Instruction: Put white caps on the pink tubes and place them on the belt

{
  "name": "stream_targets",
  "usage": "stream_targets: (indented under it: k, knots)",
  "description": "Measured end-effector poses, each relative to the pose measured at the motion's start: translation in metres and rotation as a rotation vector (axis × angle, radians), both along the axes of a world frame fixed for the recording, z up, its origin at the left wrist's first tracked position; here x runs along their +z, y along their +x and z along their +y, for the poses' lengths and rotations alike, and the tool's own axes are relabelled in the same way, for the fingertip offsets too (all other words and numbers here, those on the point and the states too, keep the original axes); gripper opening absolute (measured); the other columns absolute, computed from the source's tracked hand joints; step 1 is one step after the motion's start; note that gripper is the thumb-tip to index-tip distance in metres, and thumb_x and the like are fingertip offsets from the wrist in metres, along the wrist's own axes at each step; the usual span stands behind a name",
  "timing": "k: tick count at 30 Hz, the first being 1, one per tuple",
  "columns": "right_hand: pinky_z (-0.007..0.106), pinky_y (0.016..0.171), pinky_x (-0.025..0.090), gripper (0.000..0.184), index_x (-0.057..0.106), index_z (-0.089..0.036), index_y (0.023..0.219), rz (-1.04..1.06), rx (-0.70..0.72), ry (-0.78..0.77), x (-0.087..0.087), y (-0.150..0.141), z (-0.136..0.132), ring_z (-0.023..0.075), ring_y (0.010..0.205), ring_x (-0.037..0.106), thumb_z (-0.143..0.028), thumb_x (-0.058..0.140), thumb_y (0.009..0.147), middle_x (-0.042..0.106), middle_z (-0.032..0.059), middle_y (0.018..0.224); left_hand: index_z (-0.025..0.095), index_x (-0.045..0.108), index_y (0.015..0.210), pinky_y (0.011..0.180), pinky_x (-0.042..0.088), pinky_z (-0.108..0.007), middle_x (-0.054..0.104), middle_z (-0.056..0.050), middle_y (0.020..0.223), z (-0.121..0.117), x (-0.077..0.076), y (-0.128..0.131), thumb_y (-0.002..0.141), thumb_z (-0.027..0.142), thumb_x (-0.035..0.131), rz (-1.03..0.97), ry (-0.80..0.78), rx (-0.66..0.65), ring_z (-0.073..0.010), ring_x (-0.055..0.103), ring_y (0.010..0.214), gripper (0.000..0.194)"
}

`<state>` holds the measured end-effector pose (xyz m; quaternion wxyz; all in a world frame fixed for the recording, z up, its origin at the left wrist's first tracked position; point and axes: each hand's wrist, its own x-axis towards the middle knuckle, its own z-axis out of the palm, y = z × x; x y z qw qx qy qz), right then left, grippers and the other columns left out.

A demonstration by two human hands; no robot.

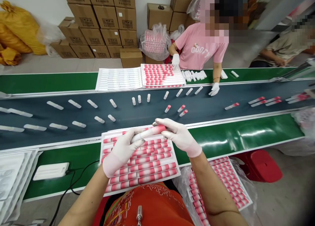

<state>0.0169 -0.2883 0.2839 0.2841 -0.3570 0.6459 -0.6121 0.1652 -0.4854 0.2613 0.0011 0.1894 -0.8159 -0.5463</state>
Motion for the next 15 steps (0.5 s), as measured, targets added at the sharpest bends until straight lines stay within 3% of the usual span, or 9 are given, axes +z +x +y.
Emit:
stream_targets:
  k: [2,5,11,15]
  knots:
    - [0.036,0.096,0.058,0.045,0.069,-0.031,0.130,0.001,0.025,-0.006,0.004,0.001,0.001,0.0215,0.117,0.066,-0.015,0.065,0.088,0.069,0.0027,0.126,0.024,0.064,0.112,0.059,0.048,-0.030,0.068,-0.001,0.083,-0.002,-0.001,0.001,0.088,0.051,0.061,-0.034,0.125,-0.076,-0.0177,0.060,0.064,0.036]
    - [0.030,0.082,0.060,0.045,0.071,-0.030,0.127,-0.067,-0.007,-0.054,0.006,0.009,-0.007,0.0188,0.103,0.069,-0.016,0.070,0.084,0.069,0.0026,0.114,0.023,0.063,0.109,0.063,0.048,-0.029,0.065,-0.001,0.084,0.002,-0.007,-0.001,0.091,0.052,0.060,0.022,0.214,-0.113,-0.0170,0.058,0.069,0.035]
    - [0.025,0.057,0.049,0.026,0.077,-0.025,0.101,-0.029,-0.231,-0.023,0.002,0.036,-0.029,0.0116,0.070,0.057,-0.022,0.079,0.075,0.061,-0.0002,0.089,0.021,0.062,0.104,0.076,0.050,-0.033,0.065,-0.004,0.093,0.021,-0.031,-0.009,0.096,0.050,0.053,0.178,0.130,-0.127,-0.0204,0.059,0.082,0.031]
    - [0.024,0.056,0.046,0.020,0.071,-0.022,0.085,-0.009,-0.325,0.008,0.001,0.046,-0.037,0.0110,0.067,0.052,-0.024,0.084,0.070,0.057,-0.0025,0.080,0.021,0.062,0.109,0.084,0.052,-0.036,0.067,-0.007,0.101,0.027,-0.043,-0.009,0.095,0.056,0.052,0.253,0.142,-0.043,-0.0235,0.062,0.092,0.039]
